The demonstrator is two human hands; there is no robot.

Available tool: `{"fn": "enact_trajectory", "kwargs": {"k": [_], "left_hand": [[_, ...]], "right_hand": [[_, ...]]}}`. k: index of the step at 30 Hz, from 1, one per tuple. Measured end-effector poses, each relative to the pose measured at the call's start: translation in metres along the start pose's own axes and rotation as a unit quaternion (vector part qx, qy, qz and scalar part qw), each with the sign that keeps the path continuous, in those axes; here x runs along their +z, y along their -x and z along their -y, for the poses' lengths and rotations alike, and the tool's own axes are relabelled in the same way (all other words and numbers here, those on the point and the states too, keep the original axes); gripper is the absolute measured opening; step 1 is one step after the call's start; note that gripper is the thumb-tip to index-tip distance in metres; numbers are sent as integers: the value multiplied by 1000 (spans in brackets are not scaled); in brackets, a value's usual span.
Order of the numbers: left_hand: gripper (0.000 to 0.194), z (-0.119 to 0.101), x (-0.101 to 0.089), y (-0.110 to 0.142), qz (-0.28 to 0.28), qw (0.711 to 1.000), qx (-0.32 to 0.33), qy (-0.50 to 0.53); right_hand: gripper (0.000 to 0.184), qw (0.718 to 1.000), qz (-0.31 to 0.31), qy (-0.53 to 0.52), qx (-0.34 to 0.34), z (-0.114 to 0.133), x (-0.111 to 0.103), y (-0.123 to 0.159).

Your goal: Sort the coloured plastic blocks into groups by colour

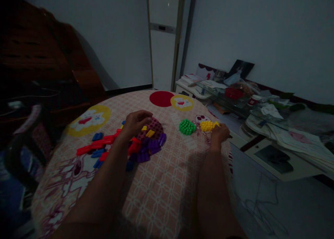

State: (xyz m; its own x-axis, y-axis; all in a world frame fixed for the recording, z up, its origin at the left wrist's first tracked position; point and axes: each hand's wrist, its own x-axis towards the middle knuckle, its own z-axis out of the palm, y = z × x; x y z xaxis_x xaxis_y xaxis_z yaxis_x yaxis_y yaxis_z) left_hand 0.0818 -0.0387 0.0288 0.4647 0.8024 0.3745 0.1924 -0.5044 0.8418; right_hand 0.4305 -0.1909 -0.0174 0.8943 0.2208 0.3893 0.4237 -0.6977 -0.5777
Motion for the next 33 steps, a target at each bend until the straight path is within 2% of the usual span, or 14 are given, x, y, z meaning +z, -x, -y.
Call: {"fn": "enact_trajectory", "kwargs": {"k": [7, 11, 16, 19, 21, 24, 28, 30, 33], "left_hand": [[31, 3, -2, 1, -18, 1000, 3, -6], [32, 7, -12, 0, -32, 999, -7, -21], [28, 19, -34, 1, -108, 988, -24, -106], [27, 26, -38, 1, -138, 977, -49, -154], [27, 31, -32, 0, -124, 976, -50, -174], [35, 38, -11, -2, -83, 972, -30, -219], [42, 49, 13, 0, 9, 945, -50, -323], [38, 54, 17, 1, 52, 927, -84, -362], [36, 60, 15, 1, 55, 915, -123, -381]], "right_hand": [[37, 999, 20, 44, -21, 3, 2, 2], [40, 998, 24, 56, -15, 6, -1, 2], [41, 998, 6, 55, -16, 6, 0, 0], [40, 999, -20, 39, -16, 6, 2, -3], [38, 999, -42, 23, -18, 10, 3, -3], [36, 997, -70, -5, -42, 20, 1, -2], [33, 991, -81, -50, -91, 39, -1, 4], [32, 989, -76, -70, -105, 48, -2, 7], [31, 985, -65, -97, -124, 60, 0, 12]]}}
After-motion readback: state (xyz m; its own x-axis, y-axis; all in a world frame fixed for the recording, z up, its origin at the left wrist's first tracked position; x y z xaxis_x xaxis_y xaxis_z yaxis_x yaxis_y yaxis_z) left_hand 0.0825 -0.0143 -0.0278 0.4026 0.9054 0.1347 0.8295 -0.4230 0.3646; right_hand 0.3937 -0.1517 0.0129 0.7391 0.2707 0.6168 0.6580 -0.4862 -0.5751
